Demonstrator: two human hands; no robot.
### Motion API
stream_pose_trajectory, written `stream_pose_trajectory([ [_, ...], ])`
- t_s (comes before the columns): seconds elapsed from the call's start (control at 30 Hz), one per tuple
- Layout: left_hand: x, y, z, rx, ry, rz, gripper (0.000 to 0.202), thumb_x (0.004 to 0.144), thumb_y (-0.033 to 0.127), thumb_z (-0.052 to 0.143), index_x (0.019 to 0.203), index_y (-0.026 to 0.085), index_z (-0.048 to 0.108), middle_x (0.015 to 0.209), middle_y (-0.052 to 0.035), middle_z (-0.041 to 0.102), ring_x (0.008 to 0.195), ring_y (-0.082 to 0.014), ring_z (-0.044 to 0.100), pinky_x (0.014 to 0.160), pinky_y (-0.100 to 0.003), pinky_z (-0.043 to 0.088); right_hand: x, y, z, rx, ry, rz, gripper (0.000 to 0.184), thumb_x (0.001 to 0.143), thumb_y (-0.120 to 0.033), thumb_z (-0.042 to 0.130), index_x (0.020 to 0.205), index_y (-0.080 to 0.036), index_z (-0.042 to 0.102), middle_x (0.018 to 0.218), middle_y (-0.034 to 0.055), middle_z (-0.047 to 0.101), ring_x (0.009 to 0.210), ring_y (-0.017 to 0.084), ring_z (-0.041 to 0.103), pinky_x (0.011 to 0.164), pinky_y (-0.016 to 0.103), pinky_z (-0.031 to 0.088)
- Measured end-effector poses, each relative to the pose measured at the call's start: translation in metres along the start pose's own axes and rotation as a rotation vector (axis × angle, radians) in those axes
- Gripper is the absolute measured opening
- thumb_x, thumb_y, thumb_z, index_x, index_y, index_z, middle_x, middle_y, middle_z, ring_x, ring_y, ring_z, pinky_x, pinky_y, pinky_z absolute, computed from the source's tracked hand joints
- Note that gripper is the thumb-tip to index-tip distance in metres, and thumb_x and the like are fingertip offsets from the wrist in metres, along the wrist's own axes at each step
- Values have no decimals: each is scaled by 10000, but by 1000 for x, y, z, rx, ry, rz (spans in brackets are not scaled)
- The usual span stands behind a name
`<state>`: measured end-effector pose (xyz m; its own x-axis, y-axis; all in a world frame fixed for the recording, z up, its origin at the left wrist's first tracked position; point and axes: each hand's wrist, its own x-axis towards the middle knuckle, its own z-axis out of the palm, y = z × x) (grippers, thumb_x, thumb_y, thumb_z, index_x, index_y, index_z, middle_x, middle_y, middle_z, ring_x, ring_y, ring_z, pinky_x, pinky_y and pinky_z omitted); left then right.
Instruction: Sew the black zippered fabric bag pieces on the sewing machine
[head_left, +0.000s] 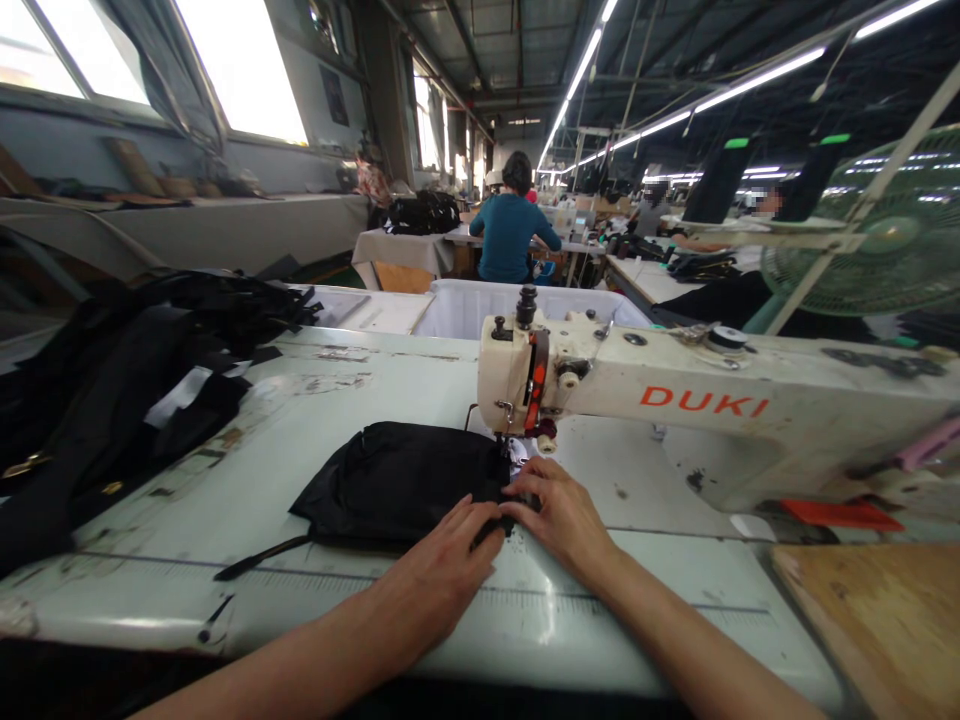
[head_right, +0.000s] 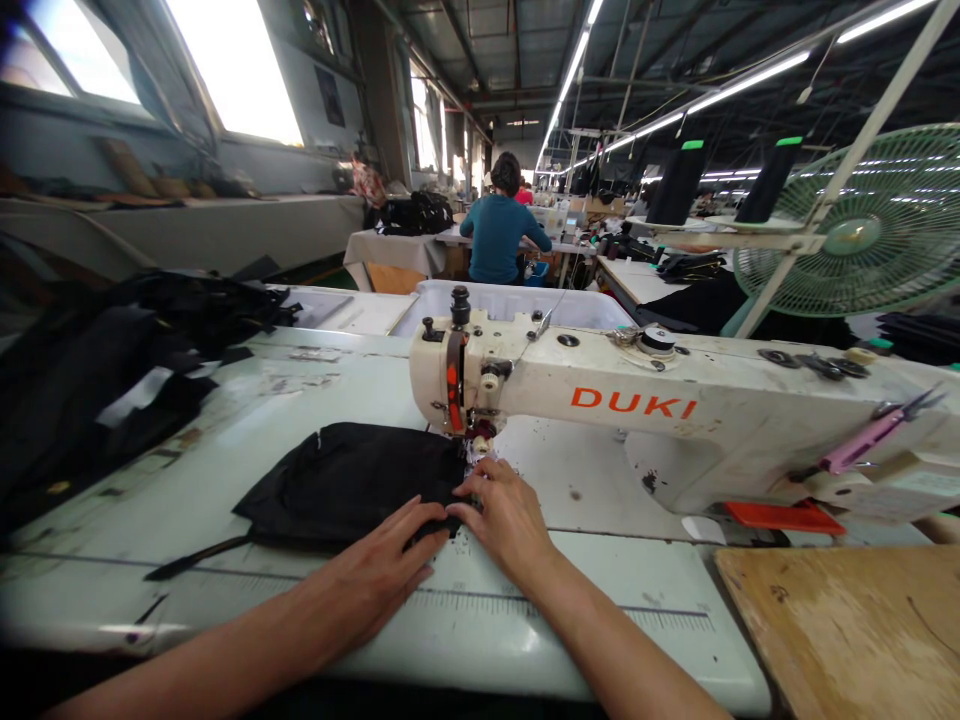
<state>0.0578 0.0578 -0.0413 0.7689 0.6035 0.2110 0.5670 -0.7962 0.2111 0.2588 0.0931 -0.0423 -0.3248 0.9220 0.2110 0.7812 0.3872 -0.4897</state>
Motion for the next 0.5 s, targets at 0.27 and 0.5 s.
stream_pose_trajectory([
  [0.27,3,3,-7,-50,54,20,338,882,52,483,1204,138,533,1262,-125,519,1238,-255,444,1078,-425,417,14,-11,-3,-65,-59,98,178,796,-353,712,863,-228,603,862,-2,591,795,177,558,657,274,364],
  [0.5,3,1,-3,-49,-21,11,328,896,43,454,1196,155,524,1179,-84,579,1166,-219,524,1140,-463,314,16,-11,-2,-65,-72,116,197,786,-366,708,840,-225,582,819,-3,576,791,181,529,650,274,326],
])
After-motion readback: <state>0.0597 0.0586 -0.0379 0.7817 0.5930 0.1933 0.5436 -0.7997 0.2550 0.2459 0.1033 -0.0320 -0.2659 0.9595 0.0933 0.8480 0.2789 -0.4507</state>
